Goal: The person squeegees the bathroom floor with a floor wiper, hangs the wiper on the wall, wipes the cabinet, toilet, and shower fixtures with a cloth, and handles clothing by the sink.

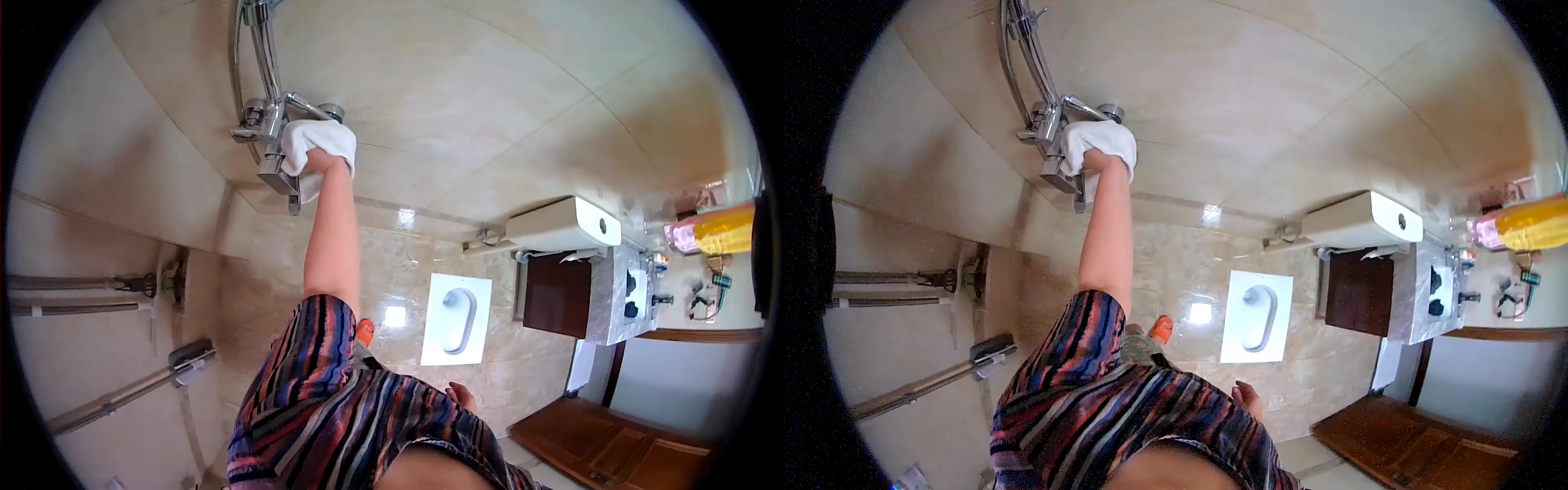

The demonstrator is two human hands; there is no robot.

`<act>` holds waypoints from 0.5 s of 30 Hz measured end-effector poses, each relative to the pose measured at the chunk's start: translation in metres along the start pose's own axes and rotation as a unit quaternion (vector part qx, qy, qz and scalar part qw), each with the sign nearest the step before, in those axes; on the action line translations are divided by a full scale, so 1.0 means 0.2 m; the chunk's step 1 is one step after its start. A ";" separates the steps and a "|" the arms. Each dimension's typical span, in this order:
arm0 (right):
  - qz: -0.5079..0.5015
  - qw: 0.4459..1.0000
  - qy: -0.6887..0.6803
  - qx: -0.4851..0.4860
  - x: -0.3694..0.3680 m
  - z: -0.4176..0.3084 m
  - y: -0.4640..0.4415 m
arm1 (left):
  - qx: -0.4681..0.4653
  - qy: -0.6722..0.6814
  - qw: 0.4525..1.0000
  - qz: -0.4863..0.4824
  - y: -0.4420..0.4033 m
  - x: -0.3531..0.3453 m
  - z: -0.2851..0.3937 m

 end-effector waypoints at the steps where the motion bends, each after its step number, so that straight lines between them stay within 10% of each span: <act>1: -0.002 0.999 -0.029 -0.014 0.00 -0.03 0.04 | 0.020 0.034 0.999 0.018 0.03 -0.06 0.08; 4: -0.015 0.995 -0.091 -0.021 0.02 -0.05 0.09 | 0.091 0.178 0.977 0.071 0.12 -0.13 0.19; 9: -0.011 0.994 -0.106 -0.001 0.08 0.04 0.03 | 0.247 0.587 0.679 0.365 0.50 0.47 -0.35; 12: -0.004 0.997 -0.079 0.015 0.10 0.05 0.01 | 0.300 0.503 0.705 0.399 0.40 0.67 -0.61; 15: 0.017 0.996 -0.077 0.030 0.17 0.07 -0.06 | 0.168 0.524 0.830 0.089 0.36 0.74 -0.75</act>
Point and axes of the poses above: each hand's wrist, its own y-axis away from the middle knuckle, its own x-axis out of the back of the hand, z = x × y, the point moved 3 cm from there along -y, towards the middle knuckle, and after that the axes turned 2 degrees about -y, right-handed, at the moved point
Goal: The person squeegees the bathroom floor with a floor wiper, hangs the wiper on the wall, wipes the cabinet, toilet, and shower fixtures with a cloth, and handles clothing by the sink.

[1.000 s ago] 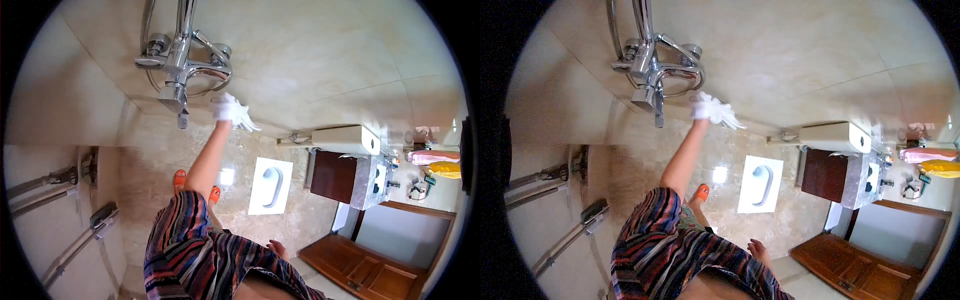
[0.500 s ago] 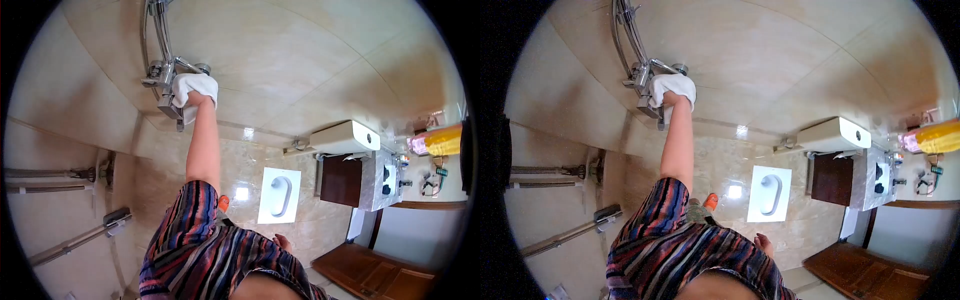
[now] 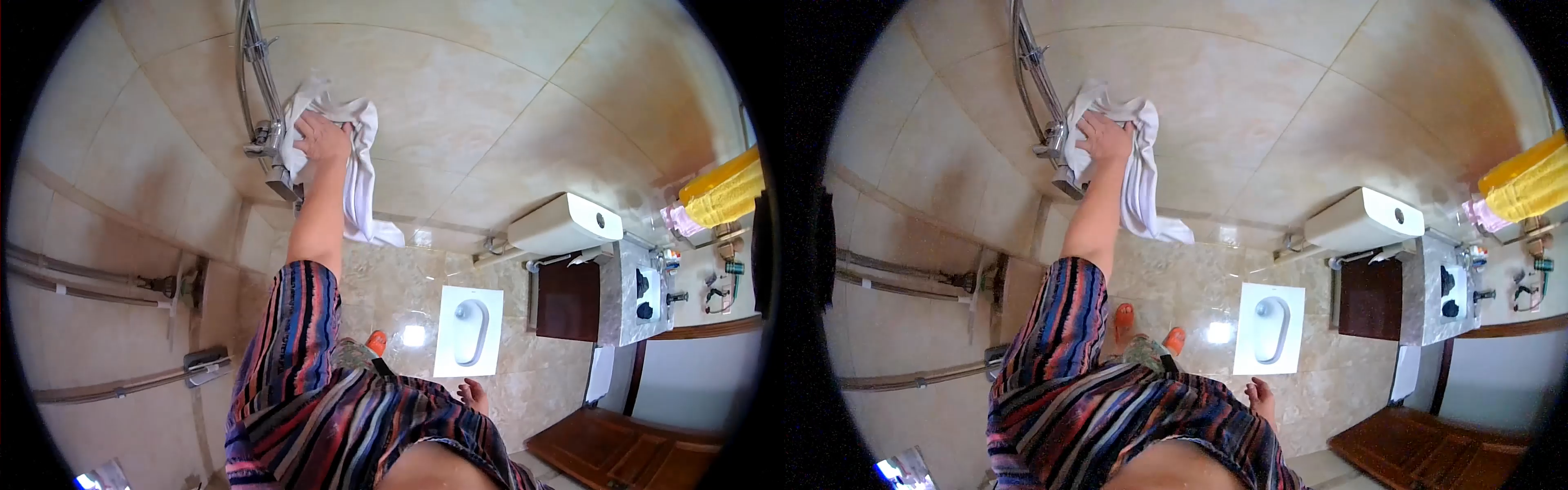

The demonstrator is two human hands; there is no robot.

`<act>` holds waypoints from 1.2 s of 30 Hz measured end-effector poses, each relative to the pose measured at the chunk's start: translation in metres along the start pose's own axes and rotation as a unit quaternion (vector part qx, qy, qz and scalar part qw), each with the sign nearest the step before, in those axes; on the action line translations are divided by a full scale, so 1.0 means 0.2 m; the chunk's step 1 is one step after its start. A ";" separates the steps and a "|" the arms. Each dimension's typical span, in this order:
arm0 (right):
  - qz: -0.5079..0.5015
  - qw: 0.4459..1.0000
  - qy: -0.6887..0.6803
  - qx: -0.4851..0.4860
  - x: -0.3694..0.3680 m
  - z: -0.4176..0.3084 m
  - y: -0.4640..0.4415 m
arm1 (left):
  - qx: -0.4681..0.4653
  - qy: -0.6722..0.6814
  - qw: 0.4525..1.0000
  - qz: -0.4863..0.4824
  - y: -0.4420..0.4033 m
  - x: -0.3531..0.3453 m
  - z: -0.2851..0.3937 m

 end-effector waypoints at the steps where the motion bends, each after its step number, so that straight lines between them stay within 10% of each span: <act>1: 0.003 1.000 -0.019 0.006 0.02 -0.02 -0.01 | -0.017 0.026 0.999 -0.015 -0.02 -0.05 0.00; 8: 0.028 0.999 -0.009 0.015 0.03 -0.02 0.12 | 0.027 0.136 0.989 0.045 0.03 -0.28 -0.02; 11: 0.052 0.998 -0.022 0.014 0.04 0.06 0.17 | -0.218 -0.158 0.949 0.164 0.05 -0.31 -0.02; 15: 0.053 0.998 -0.047 0.005 0.02 0.34 0.17 | -0.329 -0.166 0.929 -0.040 0.23 -0.24 -0.02; 20: 0.048 0.996 -0.012 0.069 -0.04 0.18 0.25 | -0.247 0.208 0.943 -0.073 0.85 -0.47 -0.07; 30: 0.151 0.904 0.128 0.379 -0.20 -0.11 0.34 | -0.323 0.633 0.642 -0.288 2.22 0.74 -0.11; 36: 0.152 0.968 0.082 0.184 -0.10 0.07 0.70 | -0.310 0.639 0.615 -0.342 2.50 0.88 -0.28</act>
Point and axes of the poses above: each hand's wrist, its own y-axis away from the middle knuckle, its own x-axis out of the back of the hand, z = x × y, the point moved 3 cm from there along -y, towards the middle knuckle, and after that the axes turned 2 degrees about -y, right-handed, at the moved point
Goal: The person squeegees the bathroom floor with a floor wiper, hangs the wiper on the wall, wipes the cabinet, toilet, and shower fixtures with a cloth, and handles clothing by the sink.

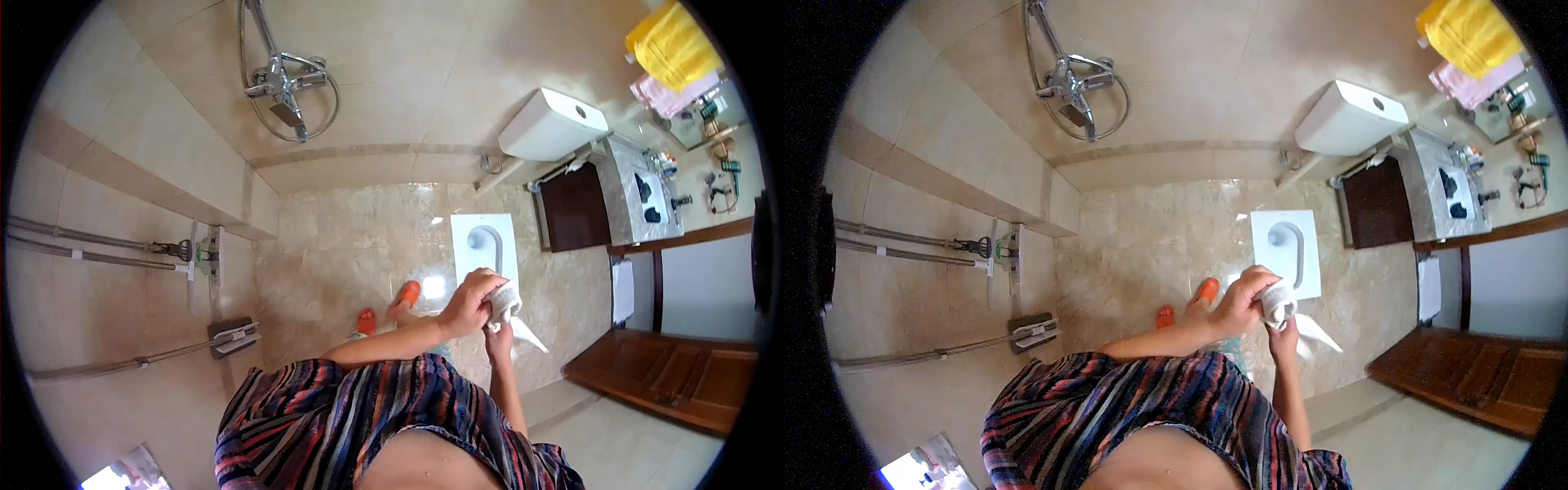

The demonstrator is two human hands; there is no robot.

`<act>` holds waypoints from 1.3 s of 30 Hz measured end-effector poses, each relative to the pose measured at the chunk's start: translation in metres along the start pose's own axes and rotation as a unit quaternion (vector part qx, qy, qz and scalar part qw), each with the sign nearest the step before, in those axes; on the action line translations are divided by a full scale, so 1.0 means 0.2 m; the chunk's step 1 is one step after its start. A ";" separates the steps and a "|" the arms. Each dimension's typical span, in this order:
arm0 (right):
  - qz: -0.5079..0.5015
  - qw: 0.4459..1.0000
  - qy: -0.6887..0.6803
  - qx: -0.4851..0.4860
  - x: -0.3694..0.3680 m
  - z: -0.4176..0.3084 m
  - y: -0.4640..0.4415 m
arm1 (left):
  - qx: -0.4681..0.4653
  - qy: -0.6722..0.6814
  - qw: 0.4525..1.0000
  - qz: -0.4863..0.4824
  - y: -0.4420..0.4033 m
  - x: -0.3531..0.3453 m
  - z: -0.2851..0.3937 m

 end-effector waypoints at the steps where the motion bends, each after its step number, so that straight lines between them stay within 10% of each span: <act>1: -0.009 1.000 -0.001 -0.021 0.05 -0.04 0.07 | 0.015 0.006 1.000 -0.001 0.01 0.00 0.01; 4: -0.053 0.992 0.117 -0.006 0.21 0.14 0.24 | 0.056 -0.005 0.998 0.010 0.05 -0.02 0.01; 10: -0.157 0.971 -0.146 -0.106 0.52 0.20 0.40 | 0.151 -0.034 0.988 -0.011 0.06 -0.20 -0.12; 28: 0.098 0.979 -0.160 -0.085 1.87 0.60 0.32 | 0.264 0.062 0.962 0.002 -0.12 -1.33 -0.31; 34: 0.169 0.975 -0.099 -0.109 2.51 0.57 0.51 | 0.337 -0.040 0.926 -0.164 -0.10 -1.86 -0.32; 39: 0.378 0.924 -0.011 -0.065 3.02 0.48 0.99 | 0.230 -0.024 0.814 -0.533 0.11 -2.58 -0.42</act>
Point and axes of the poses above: each hand's wrist, its own y-axis away from the middle knuckle, its own x-axis out of the back of the hand, z = x × y, the point moved 3 cm from there along -y, towards the middle knuckle, and after that the axes turned 2 degrees about -y, right-handed, at the moved point
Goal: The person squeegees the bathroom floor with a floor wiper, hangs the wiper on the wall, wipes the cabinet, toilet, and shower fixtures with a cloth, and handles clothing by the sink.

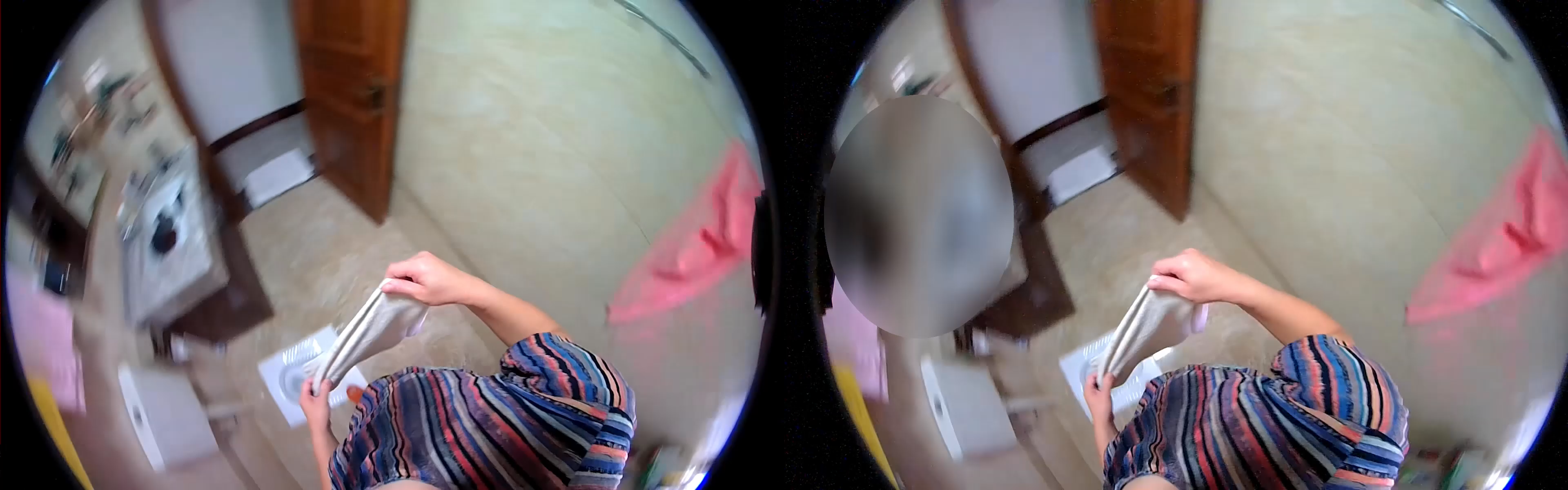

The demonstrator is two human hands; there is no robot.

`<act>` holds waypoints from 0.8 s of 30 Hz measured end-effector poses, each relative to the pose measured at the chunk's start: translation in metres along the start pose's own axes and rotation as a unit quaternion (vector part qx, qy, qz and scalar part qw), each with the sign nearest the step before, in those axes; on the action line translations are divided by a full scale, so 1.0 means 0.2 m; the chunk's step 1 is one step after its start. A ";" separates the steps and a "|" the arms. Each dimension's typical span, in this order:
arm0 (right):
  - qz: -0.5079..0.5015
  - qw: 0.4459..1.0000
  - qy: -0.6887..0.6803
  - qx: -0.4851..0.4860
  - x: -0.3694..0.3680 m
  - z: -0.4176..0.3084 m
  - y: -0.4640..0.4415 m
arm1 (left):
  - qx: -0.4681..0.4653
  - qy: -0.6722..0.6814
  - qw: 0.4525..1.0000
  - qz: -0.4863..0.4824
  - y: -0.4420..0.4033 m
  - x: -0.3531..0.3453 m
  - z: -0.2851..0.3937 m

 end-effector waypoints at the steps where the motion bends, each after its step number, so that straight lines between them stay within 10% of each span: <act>1: 0.038 0.999 0.018 -0.009 0.15 0.01 0.03 | -0.002 -0.002 0.996 -0.085 -0.11 -0.15 -0.02; 9: 0.379 0.864 0.322 -0.078 0.80 -0.49 -0.15 | -0.090 -0.002 0.983 -0.162 -0.63 -0.02 -0.01; 14: 0.458 0.746 0.468 -0.118 1.88 -0.33 -0.27 | -0.067 0.002 0.988 -0.141 -0.92 -0.21 -0.06; 24: 0.562 0.640 0.516 -0.083 2.75 -0.61 -0.48 | -0.082 0.005 0.994 -0.076 -1.54 -0.46 0.23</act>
Point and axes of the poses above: each hand's wrist, its own y-axis away from the middle knuckle, its own x-axis out of the back of the hand, z = x × y, the point moved 3 cm from there along -y, towards the middle knuckle, and after that the axes turned 2 degrees about -y, right-handed, at the moved point
